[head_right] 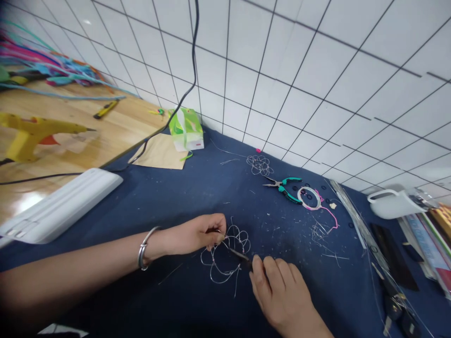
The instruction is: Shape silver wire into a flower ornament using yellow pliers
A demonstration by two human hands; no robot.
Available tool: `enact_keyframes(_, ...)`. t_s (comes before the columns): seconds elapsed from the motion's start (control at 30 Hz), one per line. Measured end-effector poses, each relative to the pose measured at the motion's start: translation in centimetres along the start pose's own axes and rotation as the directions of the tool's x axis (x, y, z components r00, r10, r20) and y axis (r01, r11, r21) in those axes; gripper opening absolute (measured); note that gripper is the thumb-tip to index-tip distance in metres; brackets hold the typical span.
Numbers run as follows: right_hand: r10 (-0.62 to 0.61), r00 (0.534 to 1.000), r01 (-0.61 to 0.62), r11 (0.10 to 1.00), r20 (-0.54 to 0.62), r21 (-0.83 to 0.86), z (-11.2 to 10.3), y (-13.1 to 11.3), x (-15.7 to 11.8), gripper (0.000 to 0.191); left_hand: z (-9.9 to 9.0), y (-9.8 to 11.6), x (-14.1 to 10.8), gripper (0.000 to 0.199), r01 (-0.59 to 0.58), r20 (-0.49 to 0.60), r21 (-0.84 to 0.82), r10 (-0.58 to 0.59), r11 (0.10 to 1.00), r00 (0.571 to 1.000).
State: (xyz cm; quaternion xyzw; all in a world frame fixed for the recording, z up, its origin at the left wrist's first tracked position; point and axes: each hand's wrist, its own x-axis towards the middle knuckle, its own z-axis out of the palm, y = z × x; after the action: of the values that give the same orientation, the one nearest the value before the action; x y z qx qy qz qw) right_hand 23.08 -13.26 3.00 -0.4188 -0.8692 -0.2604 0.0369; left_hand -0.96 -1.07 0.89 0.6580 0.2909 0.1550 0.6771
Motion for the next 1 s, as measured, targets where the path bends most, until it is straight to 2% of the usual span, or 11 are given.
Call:
enact_keyframes(0.07, 0.083, 0.996, -0.081, 0.996, -0.034, 0.046, 0.5, 0.6, -0.8, 0.035, -0.3, 0.0, 0.1, 0.007, -0.017, -0.03, 0.048, 0.019, 0.999, 0.999)
enact_keyframes(0.13, 0.226, 0.974, -0.223, 0.97, -0.023, 0.091, 1.5, 1.2, -1.8, 0.035, -0.4, -0.1, 0.2, 0.007, -0.023, -0.043, 0.073, 0.026, 0.997, 0.999)
enact_keyframes(0.23, 0.385, 0.915, -0.397, 0.914, 0.123, 0.089, 3.3, 1.8, -3.0, 0.039, -0.3, -0.1, 0.3, 0.007, -0.026, -0.053, 0.083, 0.03, 0.996, 0.998)
enact_keyframes(0.37, 0.452, 0.847, -0.49, 0.868, 0.278, 0.08, 4.3, 2.2, -3.1, 0.047, -0.2, -0.2, 0.4, 0.006, -0.027, -0.056, 0.089, 0.032, 0.996, 0.998)
enact_keyframes(0.43, 0.461, 0.845, -0.502, 0.858, 0.27, 0.106, 3.9, 2.2, -2.5, 0.048, -0.2, -0.2, 0.5, 0.006, -0.03, -0.058, 0.095, 0.035, 0.995, 0.998)
enact_keyframes(0.5, 0.446, 0.868, -0.485, 0.856, 0.219, 0.179, 3.1, 2.0, -1.7, 0.044, -0.2, -0.4, 0.6, 0.005, -0.034, -0.06, 0.101, 0.041, 0.994, 0.997)
enact_keyframes(0.63, 0.354, 0.935, -0.338, 0.854, 0.035, 0.395, 1.0, 1.1, 0.3, 0.032, -0.1, -0.6, 0.7, 0.005, -0.039, -0.075, 0.124, 0.049, 0.992, 0.996)
enact_keyframes(0.7, 0.296, 0.955, -0.255, 0.826, -0.002, 0.502, 0.2, 0.5, 1.6, 0.029, 0.0, -0.6, 0.7, 0.005, -0.035, -0.092, 0.147, 0.049, 0.989, 0.995)
enact_keyframes(0.83, 0.261, 0.965, -0.234, 0.799, 0.031, 0.554, -0.3, -1.1, 3.9, 0.025, 0.3, -0.4, 0.7, 0.006, -0.016, -0.129, 0.169, 0.038, 0.986, 0.991)
enact_keyframes(1.0, 0.319, 0.941, -0.334, 0.816, 0.116, 0.472, 0.2, -2.3, 5.1, 0.032, 0.8, -0.5, 0.7, 0.007, -0.049, -0.204, 0.217, 0.095, 0.975, 0.974)
